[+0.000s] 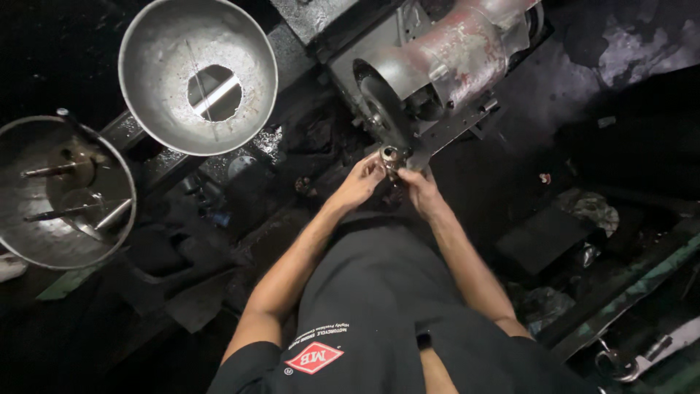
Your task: The person retrieves a cylindrical metal part from a bowl of liquid and grinds its edges against a bench grinder. They repeatedly rotate the part to grind different sections, occasionally pausing to inspect the surface before continuing.
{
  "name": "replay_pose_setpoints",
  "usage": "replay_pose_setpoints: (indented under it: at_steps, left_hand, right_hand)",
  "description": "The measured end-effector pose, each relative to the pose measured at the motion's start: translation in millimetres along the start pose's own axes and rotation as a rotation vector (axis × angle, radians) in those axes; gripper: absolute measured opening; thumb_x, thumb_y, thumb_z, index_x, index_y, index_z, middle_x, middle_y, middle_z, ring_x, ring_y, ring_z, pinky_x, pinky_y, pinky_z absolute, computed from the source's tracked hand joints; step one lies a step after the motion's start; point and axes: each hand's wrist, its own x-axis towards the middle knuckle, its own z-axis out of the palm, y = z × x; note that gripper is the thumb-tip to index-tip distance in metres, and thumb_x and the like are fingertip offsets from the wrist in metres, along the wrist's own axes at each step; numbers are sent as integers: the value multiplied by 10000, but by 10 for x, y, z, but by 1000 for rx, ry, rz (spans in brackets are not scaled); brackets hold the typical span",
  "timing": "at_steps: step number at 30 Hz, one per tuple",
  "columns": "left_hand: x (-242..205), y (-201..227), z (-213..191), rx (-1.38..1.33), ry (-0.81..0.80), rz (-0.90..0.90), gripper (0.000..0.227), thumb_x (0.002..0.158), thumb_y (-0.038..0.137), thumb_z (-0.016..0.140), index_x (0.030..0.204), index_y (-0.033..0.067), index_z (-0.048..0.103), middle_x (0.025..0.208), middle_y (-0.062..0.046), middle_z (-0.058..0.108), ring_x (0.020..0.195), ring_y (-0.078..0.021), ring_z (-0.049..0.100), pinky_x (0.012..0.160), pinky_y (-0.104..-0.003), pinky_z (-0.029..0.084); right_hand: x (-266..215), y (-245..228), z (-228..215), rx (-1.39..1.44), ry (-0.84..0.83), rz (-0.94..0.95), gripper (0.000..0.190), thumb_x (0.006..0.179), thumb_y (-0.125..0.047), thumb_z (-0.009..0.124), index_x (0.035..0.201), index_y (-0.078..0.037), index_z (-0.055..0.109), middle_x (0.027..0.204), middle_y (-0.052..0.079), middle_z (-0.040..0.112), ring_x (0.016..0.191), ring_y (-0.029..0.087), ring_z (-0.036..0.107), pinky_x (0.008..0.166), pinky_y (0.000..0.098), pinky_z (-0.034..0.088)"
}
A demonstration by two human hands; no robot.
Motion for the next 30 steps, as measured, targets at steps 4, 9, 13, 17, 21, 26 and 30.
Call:
replay_pose_setpoints:
  at_steps: [4, 9, 13, 17, 21, 26, 30]
  left_hand:
    - [129, -106, -119, -18, 68, 6, 221, 1102, 204, 563, 1202, 16, 620, 1060, 35, 610, 954, -74, 518, 867, -258, 460]
    - [109, 198, -64, 245, 162, 8, 218, 1105, 180, 528, 1118, -3, 645, 971, 6, 609, 912, -88, 568, 834, -262, 488]
    - [108, 590, 103, 357, 254, -54, 255, 1057, 204, 576, 1039, -37, 661, 1000, -35, 622, 875, -112, 648, 788, -277, 525]
    - [99, 749, 265, 328, 310, -73, 255, 1017, 196, 619, 1027, -52, 678, 1052, -45, 642, 864, -115, 671, 756, -272, 555]
    - [10, 694, 297, 337, 246, 68, 202, 1054, 116, 652, 1046, -79, 705, 1124, -67, 643, 992, -109, 625, 856, -256, 532]
    - [-162, 601, 281, 44, 12, -161, 334, 1041, 111, 667, 1336, -40, 633, 1148, -62, 667, 991, -100, 604, 867, -266, 530]
    - [-200, 357, 145, -84, -220, -239, 522, 958, 110, 699, 1426, -12, 502, 1312, 1, 619, 1193, -79, 564, 999, -268, 507]
  right_hand:
    - [76, -66, 168, -75, -81, -29, 541, 770, 26, 694, 1294, 43, 561, 1168, 91, 659, 1076, 209, 628, 954, 356, 499]
    - [250, -4, 125, 0, -66, 81, 575, 641, 69, 606, 1215, 70, 637, 1133, 130, 708, 1030, 235, 688, 870, 349, 550]
    - [336, 68, -3, 38, 0, 181, 544, 668, 80, 612, 1210, 121, 638, 1130, 174, 696, 1019, 274, 684, 907, 364, 564]
    - [301, -22, 15, 119, -96, 128, 605, 635, 74, 591, 1237, 100, 634, 1112, 179, 702, 985, 272, 677, 879, 378, 566]
    - [86, -242, 153, 0, -78, 120, 566, 652, 55, 594, 1215, 93, 646, 1078, 164, 704, 962, 265, 678, 850, 367, 558]
    - [-383, -670, 195, -207, -111, 88, 652, 560, 13, 692, 1207, -40, 632, 1086, 43, 708, 1008, 162, 687, 893, 293, 548]
    - [-568, -757, 157, 34, -377, 241, 477, 680, -30, 828, 1129, -4, 669, 847, 45, 639, 754, 163, 576, 648, 313, 441]
